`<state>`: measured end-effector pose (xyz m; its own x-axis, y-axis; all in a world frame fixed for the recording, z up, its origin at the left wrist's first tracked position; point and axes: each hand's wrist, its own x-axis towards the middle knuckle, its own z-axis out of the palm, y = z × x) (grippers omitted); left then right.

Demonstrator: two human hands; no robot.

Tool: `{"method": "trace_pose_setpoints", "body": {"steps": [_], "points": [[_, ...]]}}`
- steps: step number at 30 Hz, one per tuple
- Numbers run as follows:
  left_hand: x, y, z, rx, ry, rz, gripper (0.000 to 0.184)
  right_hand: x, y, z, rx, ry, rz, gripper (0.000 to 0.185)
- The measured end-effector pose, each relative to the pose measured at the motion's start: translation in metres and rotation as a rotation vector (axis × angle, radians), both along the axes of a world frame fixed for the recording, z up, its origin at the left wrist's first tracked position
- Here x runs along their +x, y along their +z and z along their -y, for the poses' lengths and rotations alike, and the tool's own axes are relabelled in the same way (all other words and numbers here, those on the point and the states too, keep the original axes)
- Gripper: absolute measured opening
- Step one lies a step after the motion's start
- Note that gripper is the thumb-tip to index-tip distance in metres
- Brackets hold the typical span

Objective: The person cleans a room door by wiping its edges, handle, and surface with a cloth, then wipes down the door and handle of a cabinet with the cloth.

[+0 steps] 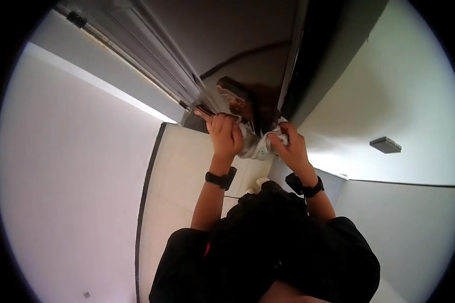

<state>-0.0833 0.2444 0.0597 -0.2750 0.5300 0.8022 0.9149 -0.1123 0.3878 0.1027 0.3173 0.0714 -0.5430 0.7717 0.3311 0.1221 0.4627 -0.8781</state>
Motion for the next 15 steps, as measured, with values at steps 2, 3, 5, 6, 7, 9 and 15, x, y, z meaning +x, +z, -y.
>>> {"method": "trace_pose_setpoints", "body": {"steps": [2,3,5,6,7,9,15], "points": [[0.001,0.000,0.004,0.026,-0.018,0.041,0.009,0.004,0.008,0.010,-0.012,-0.001,0.056,0.038],[0.002,0.001,0.006,0.021,-0.041,0.044,0.009,0.006,0.006,0.014,-0.018,-0.024,0.059,0.038],[0.003,0.003,0.004,0.026,-0.004,-0.015,0.010,0.011,-0.004,0.022,-0.028,-0.033,0.034,0.043],[0.003,0.003,0.001,0.029,-0.029,-0.013,0.010,0.010,-0.010,0.026,-0.026,-0.058,0.036,0.043],[0.002,0.002,-0.001,0.004,-0.005,-0.037,0.009,0.009,-0.017,0.032,-0.055,-0.086,-0.022,0.045],[0.003,0.002,-0.007,-0.022,0.003,-0.060,0.009,0.011,-0.025,0.041,-0.086,-0.130,-0.079,0.047],[0.001,0.006,-0.035,-0.040,-0.054,-0.068,0.011,0.022,-0.024,0.051,-0.075,-0.143,0.036,0.045]]}}
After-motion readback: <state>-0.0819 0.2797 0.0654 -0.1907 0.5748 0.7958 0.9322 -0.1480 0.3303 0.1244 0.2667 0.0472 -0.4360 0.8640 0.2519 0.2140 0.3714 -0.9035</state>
